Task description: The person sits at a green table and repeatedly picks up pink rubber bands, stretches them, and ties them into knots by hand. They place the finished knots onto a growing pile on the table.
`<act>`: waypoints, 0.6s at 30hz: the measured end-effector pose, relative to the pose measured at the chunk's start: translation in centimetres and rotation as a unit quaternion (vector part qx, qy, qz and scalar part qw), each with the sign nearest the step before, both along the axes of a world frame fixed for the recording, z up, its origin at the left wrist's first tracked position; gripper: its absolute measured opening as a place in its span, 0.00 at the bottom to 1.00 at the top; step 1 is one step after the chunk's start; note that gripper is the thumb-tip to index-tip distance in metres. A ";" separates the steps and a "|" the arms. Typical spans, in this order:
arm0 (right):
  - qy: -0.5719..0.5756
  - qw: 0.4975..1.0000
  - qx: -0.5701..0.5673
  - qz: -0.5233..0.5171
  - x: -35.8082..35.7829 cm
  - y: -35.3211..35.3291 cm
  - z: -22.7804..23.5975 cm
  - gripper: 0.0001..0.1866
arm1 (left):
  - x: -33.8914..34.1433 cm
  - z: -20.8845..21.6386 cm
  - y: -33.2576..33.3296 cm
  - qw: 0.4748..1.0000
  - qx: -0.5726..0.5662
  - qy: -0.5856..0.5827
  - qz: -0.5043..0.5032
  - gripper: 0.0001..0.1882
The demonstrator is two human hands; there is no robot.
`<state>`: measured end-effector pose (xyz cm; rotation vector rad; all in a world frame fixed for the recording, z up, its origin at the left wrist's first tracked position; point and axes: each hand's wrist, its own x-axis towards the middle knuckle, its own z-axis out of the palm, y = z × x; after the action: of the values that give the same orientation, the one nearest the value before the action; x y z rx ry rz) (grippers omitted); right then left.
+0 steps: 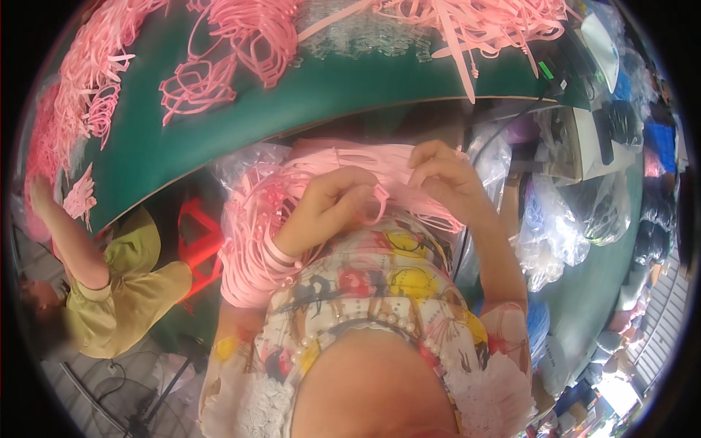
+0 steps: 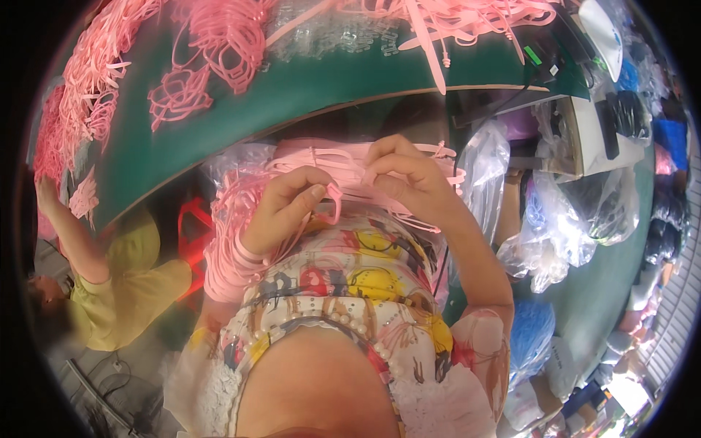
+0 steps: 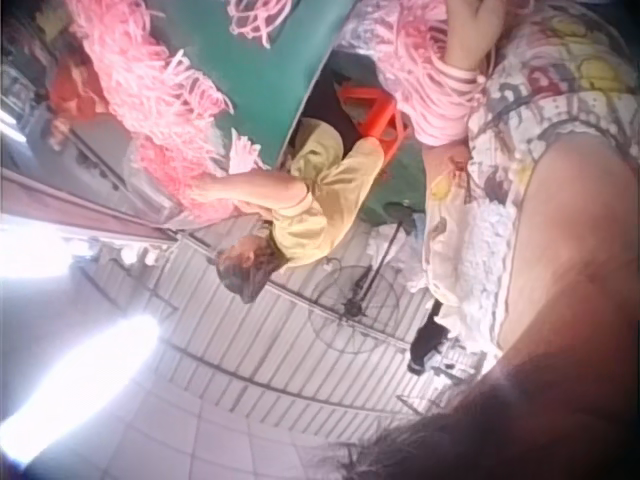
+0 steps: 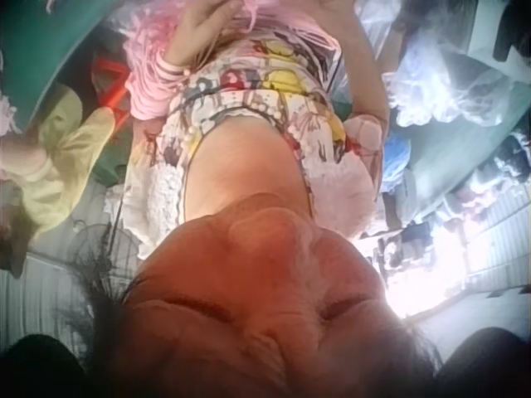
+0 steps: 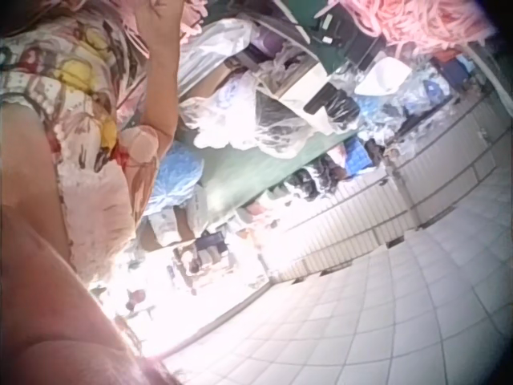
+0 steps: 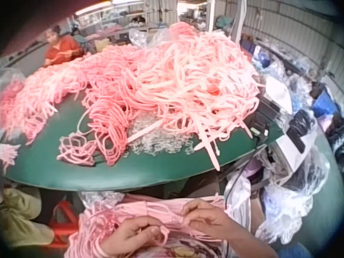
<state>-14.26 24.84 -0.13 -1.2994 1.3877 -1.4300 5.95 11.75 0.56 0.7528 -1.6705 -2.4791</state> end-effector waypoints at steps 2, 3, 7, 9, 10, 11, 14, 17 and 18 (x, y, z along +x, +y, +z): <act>-0.140 0.980 0.138 0.000 1.2 0.0 0.5 0.07 | -0.2 -1.1 0.2 0.997 -0.030 0.059 0.030 0.10; -0.208 0.956 0.207 -0.002 1.5 0.1 0.6 0.07 | -0.2 -1.4 0.3 0.994 -0.045 0.088 0.044 0.11; -0.213 0.939 0.261 0.069 1.6 -0.5 0.2 0.08 | 0.2 -0.7 0.1 0.998 0.027 0.056 0.026 0.09; -0.208 0.936 0.270 0.092 1.5 -0.8 0.1 0.09 | 0.6 -0.6 -0.2 0.998 0.051 0.042 0.002 0.07; -0.208 0.934 0.277 0.092 1.6 -0.8 0.0 0.09 | 0.7 -0.6 -0.2 0.997 0.064 0.035 0.008 0.07; -0.208 0.932 0.283 0.092 1.7 -0.9 -0.1 0.09 | 0.8 -0.5 -0.1 0.996 0.077 0.029 0.014 0.07; -0.220 0.925 0.293 0.099 1.8 -1.2 -0.5 0.09 | 1.1 -0.5 -0.2 0.995 0.097 0.020 0.022 0.07; -0.218 0.926 0.289 0.107 2.3 -1.3 -1.0 0.09 | 1.5 -0.6 -0.3 0.993 0.116 0.013 0.016 0.07; -0.215 0.927 0.286 0.110 2.5 -1.5 -1.0 0.09 | 1.6 -0.6 -0.3 0.992 0.124 0.009 0.014 0.07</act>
<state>-11.79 23.37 -1.10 -0.6842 1.1859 -0.9720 7.51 11.43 0.01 0.7668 -1.3506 -2.6976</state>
